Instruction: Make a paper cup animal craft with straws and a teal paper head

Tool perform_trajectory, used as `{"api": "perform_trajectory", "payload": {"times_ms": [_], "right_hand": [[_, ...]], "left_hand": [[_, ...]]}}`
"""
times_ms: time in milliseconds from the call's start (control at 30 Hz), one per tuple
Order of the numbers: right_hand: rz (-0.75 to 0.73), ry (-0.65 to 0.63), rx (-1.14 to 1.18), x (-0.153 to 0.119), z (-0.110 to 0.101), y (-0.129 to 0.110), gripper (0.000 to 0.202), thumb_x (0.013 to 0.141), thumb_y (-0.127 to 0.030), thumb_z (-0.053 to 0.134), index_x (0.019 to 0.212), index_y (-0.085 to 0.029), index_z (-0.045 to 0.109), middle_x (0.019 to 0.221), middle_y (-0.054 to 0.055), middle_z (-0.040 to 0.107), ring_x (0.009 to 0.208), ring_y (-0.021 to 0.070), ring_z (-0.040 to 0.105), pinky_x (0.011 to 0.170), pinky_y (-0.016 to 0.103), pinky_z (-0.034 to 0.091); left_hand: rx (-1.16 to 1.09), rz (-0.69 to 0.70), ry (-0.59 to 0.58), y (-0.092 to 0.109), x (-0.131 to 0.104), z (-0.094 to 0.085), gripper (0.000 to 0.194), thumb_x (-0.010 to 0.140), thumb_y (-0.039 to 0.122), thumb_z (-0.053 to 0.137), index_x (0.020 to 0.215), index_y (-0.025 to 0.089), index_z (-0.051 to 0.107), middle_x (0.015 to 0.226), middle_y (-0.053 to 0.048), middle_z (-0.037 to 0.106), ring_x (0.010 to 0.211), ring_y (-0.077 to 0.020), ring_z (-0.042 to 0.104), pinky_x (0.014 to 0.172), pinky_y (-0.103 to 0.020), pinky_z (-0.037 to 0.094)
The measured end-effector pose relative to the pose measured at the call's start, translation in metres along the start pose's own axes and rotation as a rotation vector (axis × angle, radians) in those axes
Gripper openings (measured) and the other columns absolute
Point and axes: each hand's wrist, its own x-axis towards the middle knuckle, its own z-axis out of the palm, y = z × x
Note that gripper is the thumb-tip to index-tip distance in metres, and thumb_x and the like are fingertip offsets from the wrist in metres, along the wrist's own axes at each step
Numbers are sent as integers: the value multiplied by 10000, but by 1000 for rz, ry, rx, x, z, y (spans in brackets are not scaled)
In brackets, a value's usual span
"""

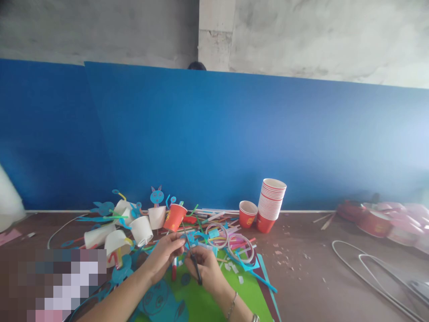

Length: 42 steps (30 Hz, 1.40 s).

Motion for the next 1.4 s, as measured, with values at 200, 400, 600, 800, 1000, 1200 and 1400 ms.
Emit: {"api": "perform_trajectory", "payload": {"times_ms": [200, 400, 600, 800, 1000, 1200, 1400], "right_hand": [[-4, -10, 9, 0, 1, -2, 337, 657, -397, 777, 644, -176, 522, 427, -112, 368, 356, 26, 264, 336, 167, 197], [40, -34, -1, 0, 0, -2, 338, 671, -450, 738, 707, -176, 544, 427, -102, 423, 336, 42, 327, 323, 167, 250], [7, -22, 11, -1, -1, -2, 330, 676, -418, 757, 673, -178, 530, 415, -117, 364, 344, 30, 273, 335, 169, 210], [-2, -9, -1, 0, -1, -1, 352, 660, -430, 774, 656, -174, 532, 440, -110, 364, 362, 27, 265, 342, 169, 211], [49, -38, -26, 0, -1, -1, 370, 665, -484, 747, 724, -173, 555, 434, -96, 430, 334, 47, 338, 319, 171, 254], [32, -17, -13, -1, 1, -2, 359, 668, -460, 757, 694, -177, 537, 432, -106, 401, 330, 37, 310, 316, 166, 234], [7, -20, 8, -1, 1, 1, 354, 680, -446, 762, 679, -173, 536, 429, -109, 384, 336, 31, 290, 324, 168, 220]], "left_hand": [[17, -4, 12, 1, -1, 0, 243, 632, 359, 729, 589, 159, 597, 554, 22, 552, 559, -111, 478, 605, -243, 371], [20, -9, -20, 2, 0, -1, 261, 613, 357, 744, 571, 154, 586, 543, 28, 531, 538, -97, 445, 579, -236, 345], [21, -13, -28, 1, 2, -2, 273, 602, 367, 747, 572, 154, 579, 537, 29, 515, 519, -91, 426, 569, -238, 331], [30, -4, -11, 2, 1, -2, 282, 620, 394, 737, 577, 165, 577, 544, 36, 517, 538, -103, 435, 577, -242, 332], [31, 1, -15, 0, 2, -3, 276, 625, 385, 740, 571, 166, 580, 529, 45, 504, 541, -101, 420, 578, -238, 322], [19, 6, -30, -1, 3, -3, 277, 626, 376, 745, 572, 160, 581, 523, 45, 495, 524, -92, 395, 567, -234, 313], [6, -4, -35, -1, 3, -3, 276, 620, 379, 753, 588, 159, 590, 529, 45, 515, 534, -95, 428, 580, -232, 338]]}}
